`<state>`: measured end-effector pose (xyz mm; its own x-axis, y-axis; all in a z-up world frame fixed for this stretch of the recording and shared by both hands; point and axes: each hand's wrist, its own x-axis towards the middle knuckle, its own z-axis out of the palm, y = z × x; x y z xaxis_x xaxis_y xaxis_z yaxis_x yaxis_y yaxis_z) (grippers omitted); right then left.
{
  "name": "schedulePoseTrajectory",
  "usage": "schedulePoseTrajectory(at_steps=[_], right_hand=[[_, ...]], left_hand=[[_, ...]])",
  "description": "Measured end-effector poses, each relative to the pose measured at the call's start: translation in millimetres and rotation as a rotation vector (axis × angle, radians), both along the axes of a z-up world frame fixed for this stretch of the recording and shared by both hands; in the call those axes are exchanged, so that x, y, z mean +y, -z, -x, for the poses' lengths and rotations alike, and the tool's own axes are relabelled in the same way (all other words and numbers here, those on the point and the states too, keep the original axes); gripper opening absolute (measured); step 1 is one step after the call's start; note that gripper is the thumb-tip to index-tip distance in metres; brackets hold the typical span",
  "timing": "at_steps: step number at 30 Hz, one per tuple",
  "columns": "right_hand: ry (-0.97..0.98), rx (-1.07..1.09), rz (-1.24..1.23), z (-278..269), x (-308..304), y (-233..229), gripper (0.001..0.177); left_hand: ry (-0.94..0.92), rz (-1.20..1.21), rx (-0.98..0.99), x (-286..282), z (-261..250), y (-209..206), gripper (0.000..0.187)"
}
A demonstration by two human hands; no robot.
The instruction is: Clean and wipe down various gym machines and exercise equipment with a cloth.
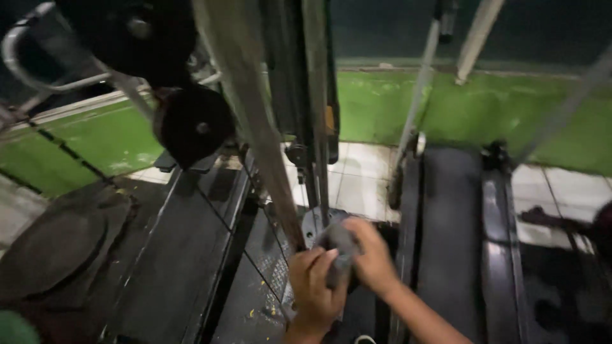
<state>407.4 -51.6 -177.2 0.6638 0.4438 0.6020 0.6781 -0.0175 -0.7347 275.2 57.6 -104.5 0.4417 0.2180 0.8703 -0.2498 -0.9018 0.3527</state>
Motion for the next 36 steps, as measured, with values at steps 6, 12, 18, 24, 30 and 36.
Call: schedulePoseTrajectory(at_steps=[6, 12, 18, 24, 30, 36], right_hand=[[0.382, 0.121, -0.056, 22.0, -97.0, -100.3, 0.028], [0.54, -0.123, 0.019, 32.8, -175.4, -136.1, 0.028], [0.606, -0.01, 0.183, 39.9, -287.7, -147.2, 0.031], [0.597, 0.364, 0.102, 38.7, -466.4, -139.7, 0.034], [0.771, 0.606, 0.191, 49.3, -610.5, -118.0, 0.025], [1.031, 0.724, 0.392, 68.8, -624.0, -90.1, 0.04]], left_hand=[[0.289, 0.107, 0.047, -36.1, -23.3, -71.5, 0.039], [0.423, 0.253, 0.089, -81.7, -54.6, -93.8, 0.033], [0.596, 0.312, 0.253, -175.1, -93.9, -91.0, 0.028], [0.817, 0.429, 0.462, -335.2, -125.9, -81.2, 0.025], [0.978, 0.437, 0.523, -470.7, -145.8, -60.5, 0.026], [0.952, 0.443, 0.546, -532.1, -154.3, -35.9, 0.028]])
